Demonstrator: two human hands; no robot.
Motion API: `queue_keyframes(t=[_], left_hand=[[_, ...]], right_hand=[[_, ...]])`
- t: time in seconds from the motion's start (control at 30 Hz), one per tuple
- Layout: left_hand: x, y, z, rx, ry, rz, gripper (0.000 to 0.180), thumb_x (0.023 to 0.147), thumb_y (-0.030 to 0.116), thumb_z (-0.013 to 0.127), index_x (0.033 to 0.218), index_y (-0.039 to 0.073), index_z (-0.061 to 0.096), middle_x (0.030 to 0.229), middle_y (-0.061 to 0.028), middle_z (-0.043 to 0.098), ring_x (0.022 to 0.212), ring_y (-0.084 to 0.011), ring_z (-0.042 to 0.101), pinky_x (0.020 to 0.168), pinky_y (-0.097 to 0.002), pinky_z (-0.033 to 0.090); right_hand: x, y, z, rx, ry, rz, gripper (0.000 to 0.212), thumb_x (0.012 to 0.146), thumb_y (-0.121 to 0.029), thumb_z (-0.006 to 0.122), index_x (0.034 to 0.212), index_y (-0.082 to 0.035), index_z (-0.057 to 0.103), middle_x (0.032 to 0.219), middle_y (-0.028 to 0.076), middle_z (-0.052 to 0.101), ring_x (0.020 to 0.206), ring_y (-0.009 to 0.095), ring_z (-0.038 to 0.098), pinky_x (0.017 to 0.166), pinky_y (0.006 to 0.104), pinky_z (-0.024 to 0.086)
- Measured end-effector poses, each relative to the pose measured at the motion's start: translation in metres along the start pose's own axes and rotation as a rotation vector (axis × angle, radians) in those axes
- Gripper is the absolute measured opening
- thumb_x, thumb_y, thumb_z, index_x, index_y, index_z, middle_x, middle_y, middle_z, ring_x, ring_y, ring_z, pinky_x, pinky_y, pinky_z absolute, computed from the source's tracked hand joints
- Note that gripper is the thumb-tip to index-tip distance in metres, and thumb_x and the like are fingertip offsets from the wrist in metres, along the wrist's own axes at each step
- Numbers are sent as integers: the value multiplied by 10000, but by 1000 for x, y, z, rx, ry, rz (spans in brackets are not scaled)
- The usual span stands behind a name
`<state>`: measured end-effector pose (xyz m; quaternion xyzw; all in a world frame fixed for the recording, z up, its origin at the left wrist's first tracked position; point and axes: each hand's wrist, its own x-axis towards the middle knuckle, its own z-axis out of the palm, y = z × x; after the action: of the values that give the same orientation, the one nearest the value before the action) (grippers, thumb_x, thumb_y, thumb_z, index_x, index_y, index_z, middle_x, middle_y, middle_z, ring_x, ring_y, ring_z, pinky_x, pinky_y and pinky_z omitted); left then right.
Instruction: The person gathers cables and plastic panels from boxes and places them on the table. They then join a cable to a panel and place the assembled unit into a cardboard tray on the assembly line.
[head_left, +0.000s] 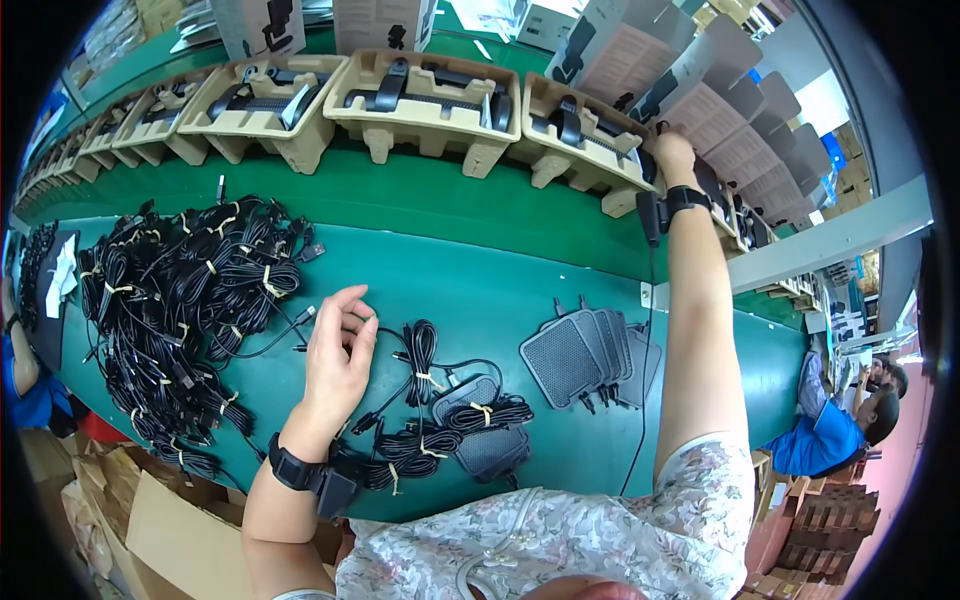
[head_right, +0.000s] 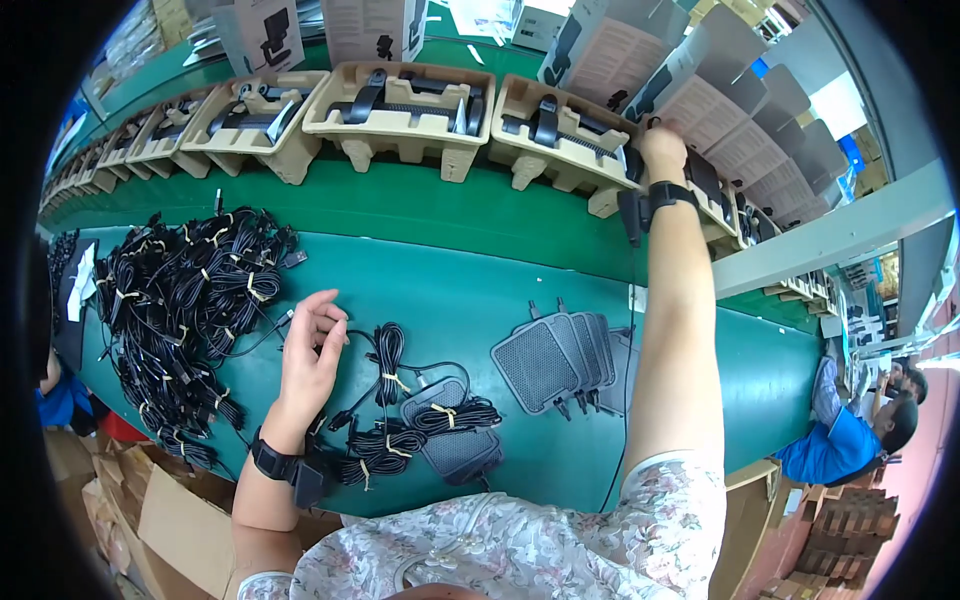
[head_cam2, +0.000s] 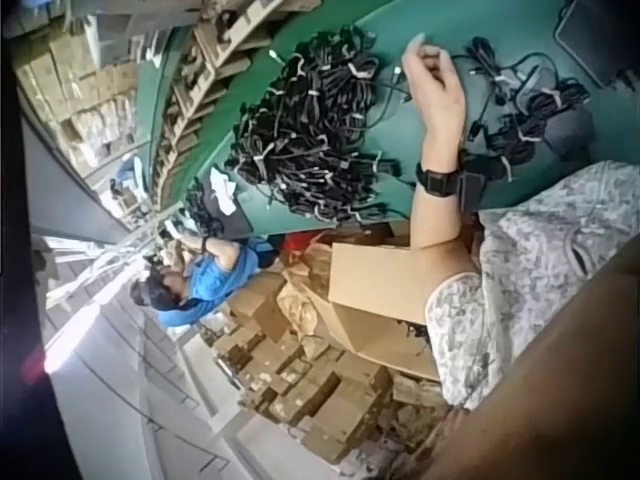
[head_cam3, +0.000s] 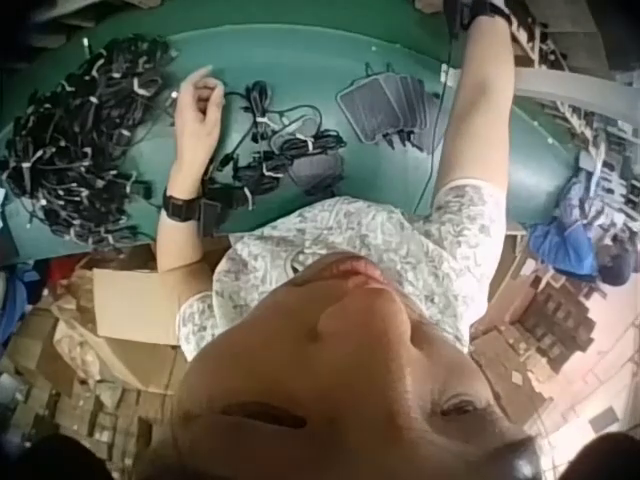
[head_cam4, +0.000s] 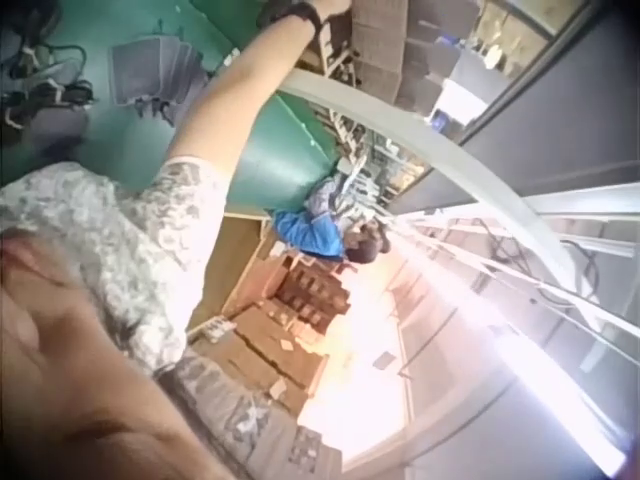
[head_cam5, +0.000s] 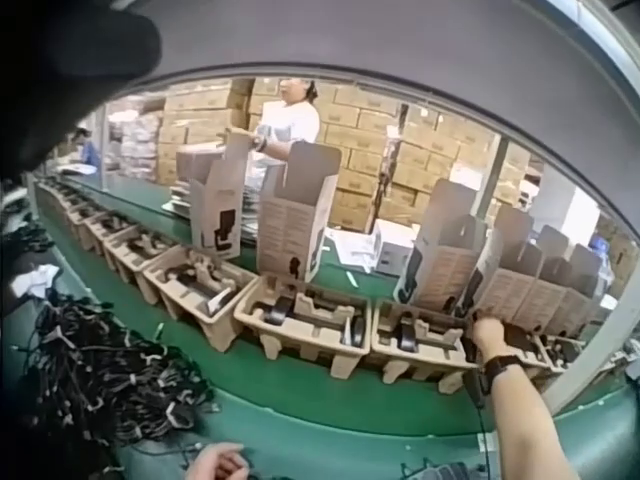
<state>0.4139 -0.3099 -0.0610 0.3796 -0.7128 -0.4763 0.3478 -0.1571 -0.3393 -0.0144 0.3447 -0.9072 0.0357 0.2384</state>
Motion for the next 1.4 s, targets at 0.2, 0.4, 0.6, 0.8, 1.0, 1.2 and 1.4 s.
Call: queue_keyframes(t=[0.2, 0.4, 0.6, 0.8, 1.0, 1.2, 1.4], left_hand=[[-10, 0, -13, 40, 49, -20, 288, 849, 4, 556, 1131, 39, 503, 915, -66, 524, 719, -121, 519, 587, -228, 440], [-2, 4, -3, 66, -25, 53, 227, 845, -7, 556, 1068, 35, 546, 913, -70, 525, 705, -124, 525, 583, -227, 441], [-1, 4, -1, 153, -48, 108, 196, 841, -7, 563, 1033, 30, 565, 913, -67, 526, 688, -114, 526, 574, -220, 443], [-5, -3, -5, 123, -38, 125, 191, 846, 17, 565, 1036, 37, 568, 924, -59, 526, 686, -109, 531, 574, -218, 446], [0, -8, -2, 73, -43, 155, 173, 855, 46, 560, 1028, 35, 571, 928, -59, 526, 697, -116, 540, 581, -229, 454], [-2, -11, -4, 66, -45, 176, 168, 851, 33, 555, 1018, 30, 568, 924, -68, 526, 691, -127, 540, 581, -239, 457], [-8, -6, -7, 93, -48, 180, 175, 839, 12, 559, 1013, 21, 566, 917, -78, 522, 689, -136, 539, 580, -240, 452]], right_hand=[[-29, -19, -37, 7, -194, -189, 404, 917, -354, 395, 1015, -39, 629, 932, 240, 625, 874, 393, 603, 749, 446, 483], [25, 58, 9, -36, -468, -157, 314, 888, -275, 458, 1045, -59, 623, 975, 237, 623, 896, 382, 600, 765, 434, 465], [-27, 41, -10, 211, 25, -162, 272, 885, -224, 485, 1078, -73, 602, 937, 180, 631, 876, 309, 604, 711, 454, 489], [-180, -37, -140, 96, 225, -524, 386, 780, -312, 644, 1113, -128, 578, 971, 122, 603, 906, 311, 581, 738, 419, 481], [-356, -49, -187, 214, -201, -764, 605, 711, -285, 721, 1192, 12, 504, 1165, 225, 548, 1091, 360, 520, 928, 407, 429], [-351, -35, -186, 420, -307, -796, 504, 760, -155, 666, 1186, 45, 484, 1155, 253, 543, 1092, 373, 520, 948, 413, 414], [-241, -31, -178, 760, -42, -345, 308, 832, -94, 610, 1109, 3, 517, 991, 178, 612, 917, 255, 604, 800, 332, 463]])
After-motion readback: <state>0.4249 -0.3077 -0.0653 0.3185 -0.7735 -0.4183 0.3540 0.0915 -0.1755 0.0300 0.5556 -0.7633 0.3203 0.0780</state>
